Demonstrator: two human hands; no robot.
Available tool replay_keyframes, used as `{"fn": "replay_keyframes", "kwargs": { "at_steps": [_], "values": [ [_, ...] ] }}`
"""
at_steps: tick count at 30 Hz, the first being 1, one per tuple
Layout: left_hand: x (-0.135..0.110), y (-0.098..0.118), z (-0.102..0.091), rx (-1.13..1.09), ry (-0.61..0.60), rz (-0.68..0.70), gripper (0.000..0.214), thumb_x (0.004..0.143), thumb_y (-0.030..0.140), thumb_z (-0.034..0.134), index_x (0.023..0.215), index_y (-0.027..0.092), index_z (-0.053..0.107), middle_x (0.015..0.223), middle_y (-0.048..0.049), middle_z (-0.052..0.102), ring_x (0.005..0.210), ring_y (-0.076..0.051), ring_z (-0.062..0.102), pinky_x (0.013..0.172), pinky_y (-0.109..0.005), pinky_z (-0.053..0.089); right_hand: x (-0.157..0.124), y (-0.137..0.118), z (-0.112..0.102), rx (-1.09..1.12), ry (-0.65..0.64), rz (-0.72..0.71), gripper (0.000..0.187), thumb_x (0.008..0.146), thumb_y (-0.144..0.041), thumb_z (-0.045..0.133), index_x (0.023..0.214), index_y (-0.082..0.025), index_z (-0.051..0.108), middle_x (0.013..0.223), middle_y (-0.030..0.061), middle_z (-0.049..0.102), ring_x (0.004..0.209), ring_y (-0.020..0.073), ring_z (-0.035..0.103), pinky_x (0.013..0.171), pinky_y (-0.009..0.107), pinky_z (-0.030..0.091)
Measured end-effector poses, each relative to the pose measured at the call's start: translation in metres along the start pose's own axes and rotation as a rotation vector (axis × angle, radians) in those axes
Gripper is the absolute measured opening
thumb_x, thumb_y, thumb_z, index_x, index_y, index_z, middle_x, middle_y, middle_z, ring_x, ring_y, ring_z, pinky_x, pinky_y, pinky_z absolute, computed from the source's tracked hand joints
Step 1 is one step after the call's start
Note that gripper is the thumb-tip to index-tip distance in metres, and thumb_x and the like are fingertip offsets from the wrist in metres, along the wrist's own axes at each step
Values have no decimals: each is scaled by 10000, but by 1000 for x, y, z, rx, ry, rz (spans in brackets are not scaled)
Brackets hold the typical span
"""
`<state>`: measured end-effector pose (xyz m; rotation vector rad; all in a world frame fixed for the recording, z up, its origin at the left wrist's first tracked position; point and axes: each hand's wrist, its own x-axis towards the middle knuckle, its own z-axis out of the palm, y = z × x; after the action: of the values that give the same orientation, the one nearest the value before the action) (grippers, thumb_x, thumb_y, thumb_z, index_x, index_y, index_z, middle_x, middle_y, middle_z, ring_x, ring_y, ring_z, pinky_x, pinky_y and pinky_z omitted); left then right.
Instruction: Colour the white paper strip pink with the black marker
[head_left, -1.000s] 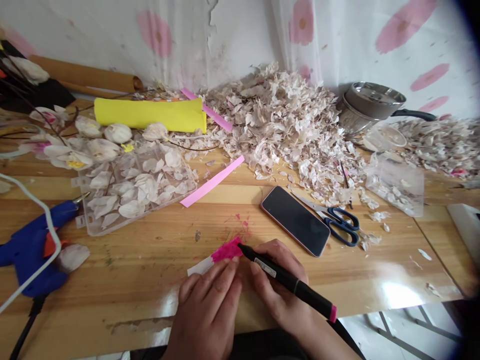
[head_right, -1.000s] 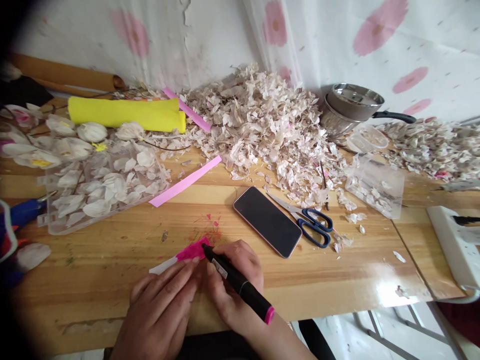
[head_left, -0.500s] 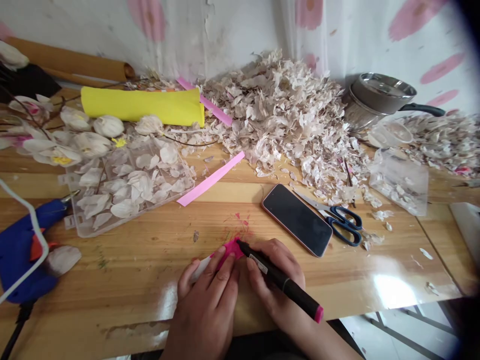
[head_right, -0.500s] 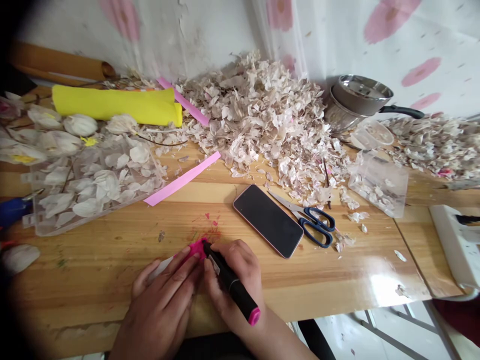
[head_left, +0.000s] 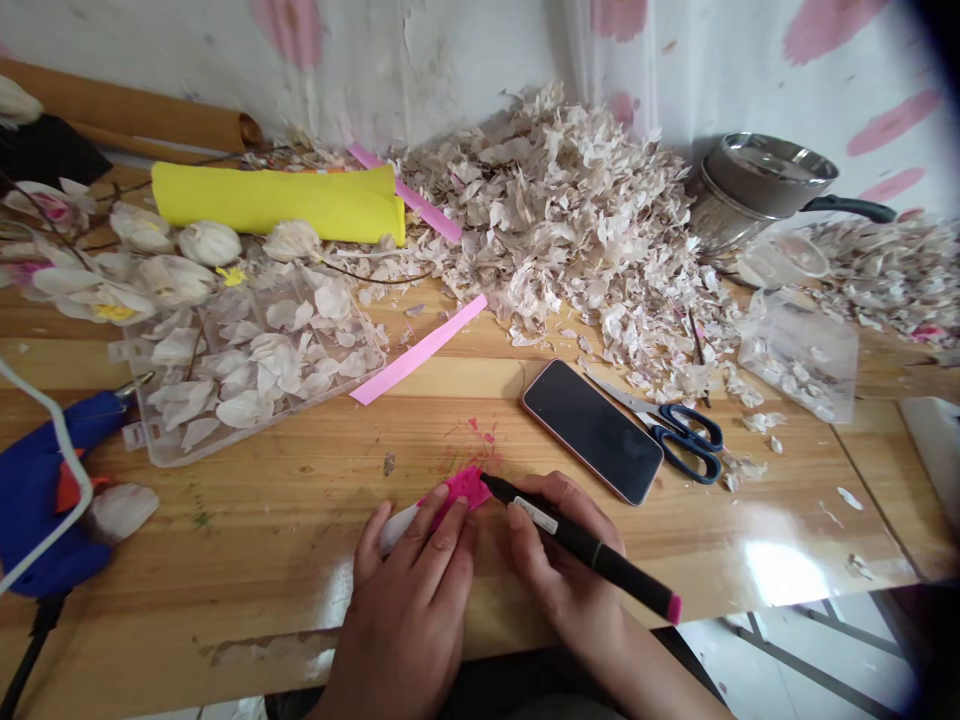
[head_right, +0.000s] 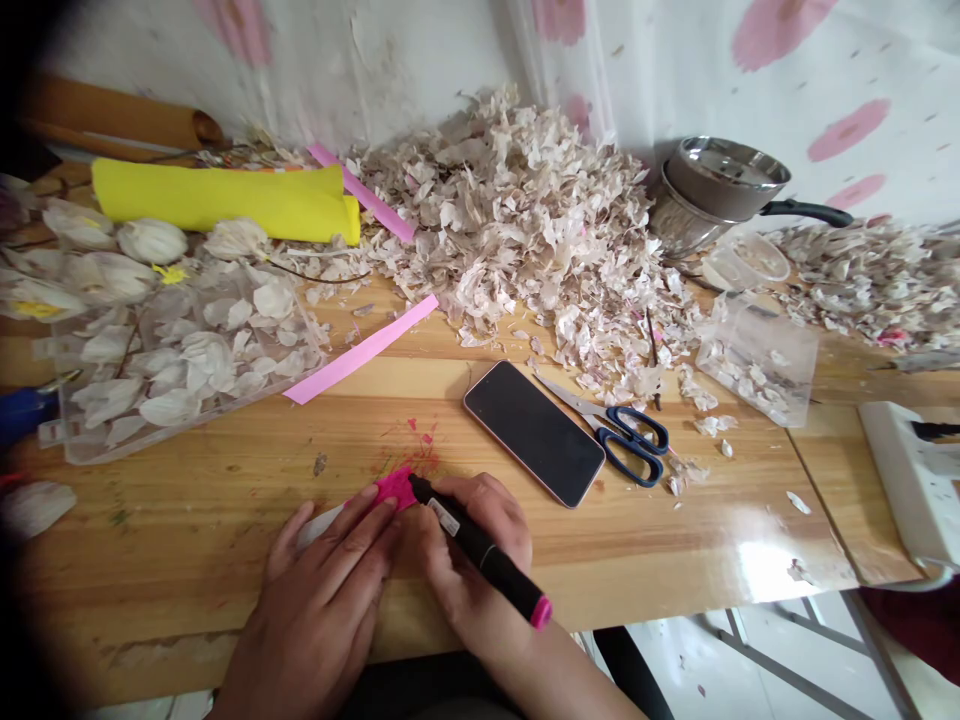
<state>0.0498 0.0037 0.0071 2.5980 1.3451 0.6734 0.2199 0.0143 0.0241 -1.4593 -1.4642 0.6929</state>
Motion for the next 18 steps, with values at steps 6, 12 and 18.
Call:
{"fn": "replay_keyframes", "kwargs": {
  "at_steps": [6,12,18],
  "values": [
    [0,-2,-1,27,10,51,340,872,60,418,1073,127,684,1170,-90,723,1111,-282,639,1148,-453,171,8,-9,-1,86,-88,-66,158,828,-109,639,929,-228,661,745,-6,694,636,160,630,640,302,526],
    [2,1,-3,34,9,28,341,885,52,393,1052,121,683,1158,-101,726,1094,-286,651,1131,-461,199,5,-7,1,111,-140,-12,221,848,-129,632,1041,-235,640,838,12,709,724,173,669,672,309,544],
    [4,2,-3,40,9,38,321,893,51,394,1014,122,683,1133,-111,732,1078,-286,659,1115,-468,217,1,1,6,61,-152,37,165,883,-195,651,1041,-242,641,902,31,747,793,201,711,743,358,579]
  ]
}}
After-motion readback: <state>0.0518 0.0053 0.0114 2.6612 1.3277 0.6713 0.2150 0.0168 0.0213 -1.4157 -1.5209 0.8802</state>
